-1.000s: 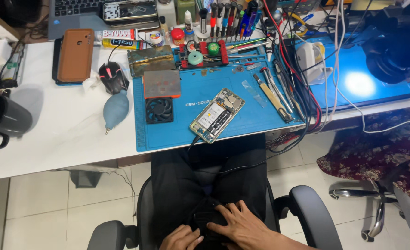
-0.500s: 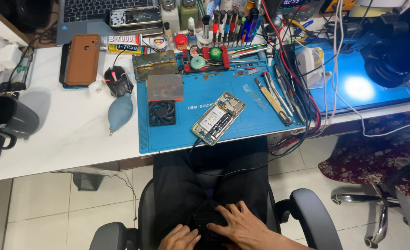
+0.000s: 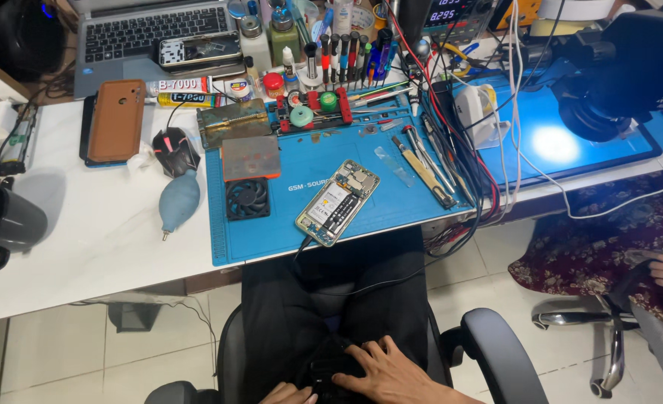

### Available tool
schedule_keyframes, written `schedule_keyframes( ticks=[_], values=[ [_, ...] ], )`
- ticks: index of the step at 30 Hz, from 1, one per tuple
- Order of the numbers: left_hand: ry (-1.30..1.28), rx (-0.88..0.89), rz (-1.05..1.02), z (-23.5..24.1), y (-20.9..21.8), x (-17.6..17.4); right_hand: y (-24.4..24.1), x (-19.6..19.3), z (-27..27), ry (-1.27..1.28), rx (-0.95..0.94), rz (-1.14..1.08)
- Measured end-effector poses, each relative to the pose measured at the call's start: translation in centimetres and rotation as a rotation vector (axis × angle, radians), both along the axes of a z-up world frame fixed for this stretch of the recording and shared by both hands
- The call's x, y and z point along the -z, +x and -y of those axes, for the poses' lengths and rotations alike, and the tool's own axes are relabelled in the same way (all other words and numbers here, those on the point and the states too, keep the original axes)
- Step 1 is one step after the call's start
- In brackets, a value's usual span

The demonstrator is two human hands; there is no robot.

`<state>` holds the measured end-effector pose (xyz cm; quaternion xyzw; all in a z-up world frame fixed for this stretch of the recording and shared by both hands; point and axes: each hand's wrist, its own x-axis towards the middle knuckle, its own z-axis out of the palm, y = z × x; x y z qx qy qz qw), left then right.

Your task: The person uses a red probe to touch the motherboard of a disassembled smartphone. They then connect a charging cable to the phone, which powers on and displays the Apple logo. Finally, they use a second smartphone to take a picture of the powered-on device.

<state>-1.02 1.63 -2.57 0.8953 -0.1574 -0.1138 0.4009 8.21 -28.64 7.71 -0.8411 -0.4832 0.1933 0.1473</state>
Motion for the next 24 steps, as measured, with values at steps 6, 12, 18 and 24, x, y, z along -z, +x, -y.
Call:
schedule_keyframes(
  ticks=[6, 12, 18, 24],
  values=[
    [-0.028, -0.26, 0.087, 1.4, 8.3, -11.9, 0.8, -2.6, 1.3, -0.046, 0.059, -0.062],
    [-0.003, -0.281, 0.615, 7.0, 23.7, -20.6, 0.4, -5.4, 3.9, 0.298, 0.647, -0.357],
    [0.529, -0.106, 0.397, 11.0, 33.3, -19.4, 0.1, -7.3, 3.0, 0.939, 1.449, -0.909],
    [0.525, 0.005, 0.245, 10.7, 34.1, -21.7, 1.8, -9.0, 3.6, 1.332, 1.64, -1.17]
  ],
)
